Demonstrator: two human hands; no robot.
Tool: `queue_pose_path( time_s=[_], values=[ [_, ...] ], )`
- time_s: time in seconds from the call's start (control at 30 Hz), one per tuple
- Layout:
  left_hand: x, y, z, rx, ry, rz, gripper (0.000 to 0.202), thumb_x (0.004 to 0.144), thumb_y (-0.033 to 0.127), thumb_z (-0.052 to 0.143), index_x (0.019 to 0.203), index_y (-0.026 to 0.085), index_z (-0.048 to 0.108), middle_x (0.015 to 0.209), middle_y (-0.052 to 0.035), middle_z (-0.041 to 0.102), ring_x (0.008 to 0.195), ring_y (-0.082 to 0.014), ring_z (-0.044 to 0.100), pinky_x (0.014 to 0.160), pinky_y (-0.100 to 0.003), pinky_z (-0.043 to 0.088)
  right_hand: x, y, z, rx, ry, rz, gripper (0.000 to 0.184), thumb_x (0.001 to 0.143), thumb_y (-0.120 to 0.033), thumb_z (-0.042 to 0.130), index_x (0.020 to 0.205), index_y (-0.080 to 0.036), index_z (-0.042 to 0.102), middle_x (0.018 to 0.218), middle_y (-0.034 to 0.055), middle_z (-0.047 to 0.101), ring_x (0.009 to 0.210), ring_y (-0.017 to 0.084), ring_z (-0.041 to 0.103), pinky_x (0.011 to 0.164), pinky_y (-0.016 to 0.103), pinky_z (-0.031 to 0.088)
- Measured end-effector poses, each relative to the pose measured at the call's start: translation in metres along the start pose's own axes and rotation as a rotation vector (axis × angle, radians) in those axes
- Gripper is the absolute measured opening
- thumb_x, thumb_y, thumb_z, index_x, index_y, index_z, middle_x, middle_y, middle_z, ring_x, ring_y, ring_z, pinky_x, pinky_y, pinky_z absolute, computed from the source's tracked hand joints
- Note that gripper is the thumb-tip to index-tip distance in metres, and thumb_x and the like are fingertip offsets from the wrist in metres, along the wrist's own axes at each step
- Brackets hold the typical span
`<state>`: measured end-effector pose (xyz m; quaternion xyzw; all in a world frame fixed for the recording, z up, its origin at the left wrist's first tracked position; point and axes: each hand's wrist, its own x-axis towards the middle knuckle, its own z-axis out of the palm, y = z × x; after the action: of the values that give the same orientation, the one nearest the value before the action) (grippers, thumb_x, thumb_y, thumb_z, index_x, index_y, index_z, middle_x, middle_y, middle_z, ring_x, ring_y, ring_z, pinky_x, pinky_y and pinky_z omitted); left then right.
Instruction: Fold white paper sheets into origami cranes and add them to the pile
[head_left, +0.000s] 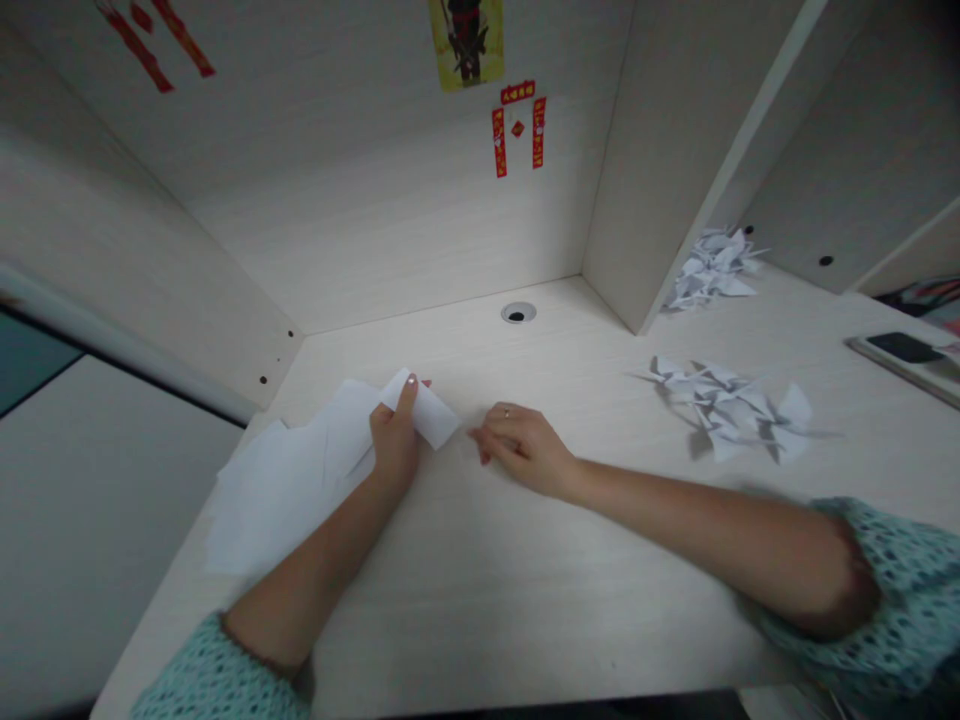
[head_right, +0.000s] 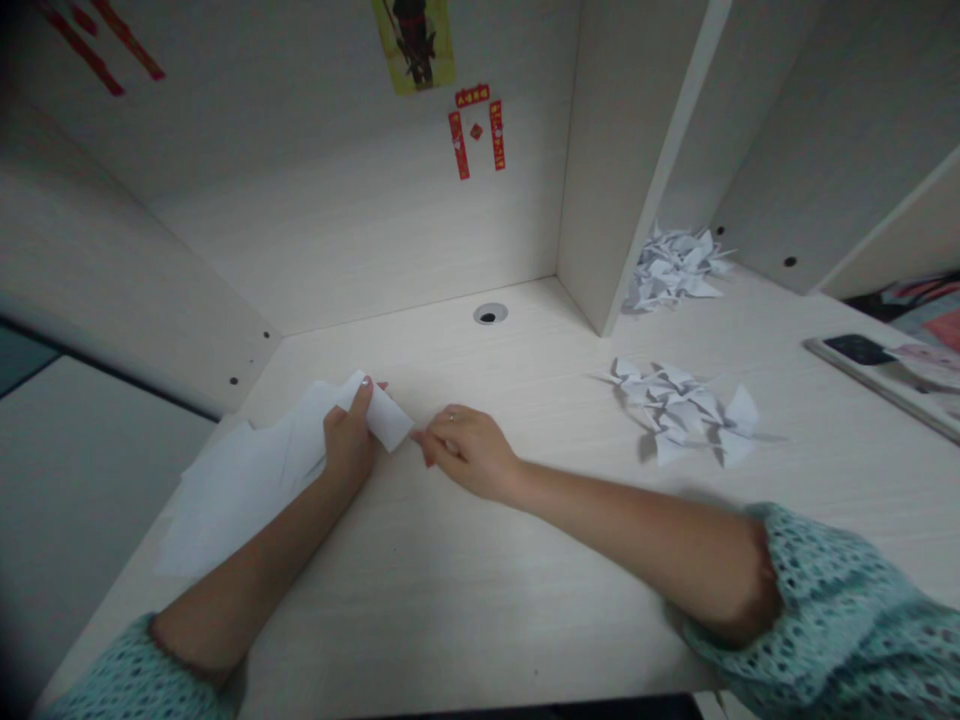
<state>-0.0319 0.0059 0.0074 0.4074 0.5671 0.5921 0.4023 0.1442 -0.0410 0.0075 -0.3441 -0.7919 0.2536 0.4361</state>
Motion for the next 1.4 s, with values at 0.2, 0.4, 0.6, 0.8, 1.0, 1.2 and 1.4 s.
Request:
queue_pose_path(
  time_s=[0.2, 0.4, 0.6, 0.8, 1.0, 1.2, 1.4],
  values=[
    [-0.019, 0.010, 0.000, 0.115, -0.157, 0.032, 0.038, 0.071, 0.046, 0.068, 0.086, 0.013, 0.075, 0.076, -0.0068, 0.073, 0.062, -0.0152, 0.062, 0.059, -0.025, 0.046, 0.008, 0.011, 0.001, 0.021, 0.215, 0.178, 0.020, 0.086, -0.038, 0.058, 0.091, -0.021, 0.068, 0.082, 0.0035, 0.069, 0.080, 0.016, 0.060, 0.075, 0.030, 0.045],
    [-0.038, 0.013, 0.004, 0.153, -0.296, 0.066, 0.028, 0.072, 0.040, 0.069, 0.086, 0.017, 0.076, 0.087, -0.0049, 0.075, 0.079, -0.0181, 0.067, 0.071, -0.026, 0.050, 0.007, 0.012, 0.007, 0.110, 0.266, 0.211, 0.017, 0.080, -0.038, 0.065, 0.078, -0.022, 0.070, 0.080, 0.0042, 0.072, 0.077, 0.016, 0.064, 0.074, 0.031, 0.048],
    [-0.039, 0.009, 0.007, 0.000, -0.237, -0.105, 0.032, 0.069, 0.043, 0.072, 0.084, 0.014, 0.076, 0.079, -0.0067, 0.074, 0.067, -0.0164, 0.065, 0.061, -0.025, 0.050, 0.009, 0.011, 0.005, 0.118, 0.183, 0.259, 0.017, 0.081, -0.036, 0.065, 0.075, -0.022, 0.073, 0.076, 0.0036, 0.072, 0.073, 0.016, 0.064, 0.069, 0.029, 0.048],
    [-0.039, 0.013, 0.009, -0.084, -0.184, -0.183, 0.036, 0.066, 0.042, 0.074, 0.085, 0.012, 0.075, 0.079, -0.0080, 0.074, 0.064, -0.0152, 0.064, 0.059, -0.025, 0.050, 0.011, 0.006, 0.000, 0.016, 0.122, 0.254, 0.016, 0.081, -0.034, 0.065, 0.075, -0.022, 0.073, 0.074, 0.0032, 0.072, 0.071, 0.015, 0.064, 0.067, 0.028, 0.046],
    [-0.028, 0.020, 0.006, -0.099, -0.095, -0.141, 0.038, 0.064, 0.043, 0.075, 0.086, 0.012, 0.075, 0.081, -0.0077, 0.073, 0.062, -0.0123, 0.061, 0.057, -0.023, 0.047, 0.009, 0.008, 0.001, 0.007, 0.086, 0.279, 0.020, 0.080, -0.037, 0.065, 0.071, -0.020, 0.072, 0.072, 0.0026, 0.071, 0.066, 0.014, 0.062, 0.060, 0.025, 0.043],
    [-0.026, 0.017, 0.006, -0.106, -0.089, -0.143, 0.039, 0.064, 0.043, 0.074, 0.087, 0.012, 0.074, 0.085, -0.0093, 0.073, 0.065, -0.0137, 0.062, 0.060, -0.025, 0.048, 0.009, 0.010, 0.000, -0.055, 0.049, 0.228, 0.026, 0.084, -0.039, 0.060, 0.069, -0.020, 0.067, 0.071, 0.0022, 0.069, 0.067, 0.014, 0.060, 0.062, 0.025, 0.041],
    [-0.025, 0.012, 0.005, -0.079, -0.116, -0.112, 0.038, 0.065, 0.044, 0.073, 0.085, 0.011, 0.075, 0.080, -0.0082, 0.073, 0.064, -0.0139, 0.061, 0.060, -0.025, 0.048, 0.008, 0.016, 0.000, -0.278, -0.053, 0.135, 0.035, 0.092, -0.039, 0.047, 0.064, -0.019, 0.057, 0.061, 0.0015, 0.057, 0.065, 0.015, 0.053, 0.063, 0.027, 0.037]
  ],
)
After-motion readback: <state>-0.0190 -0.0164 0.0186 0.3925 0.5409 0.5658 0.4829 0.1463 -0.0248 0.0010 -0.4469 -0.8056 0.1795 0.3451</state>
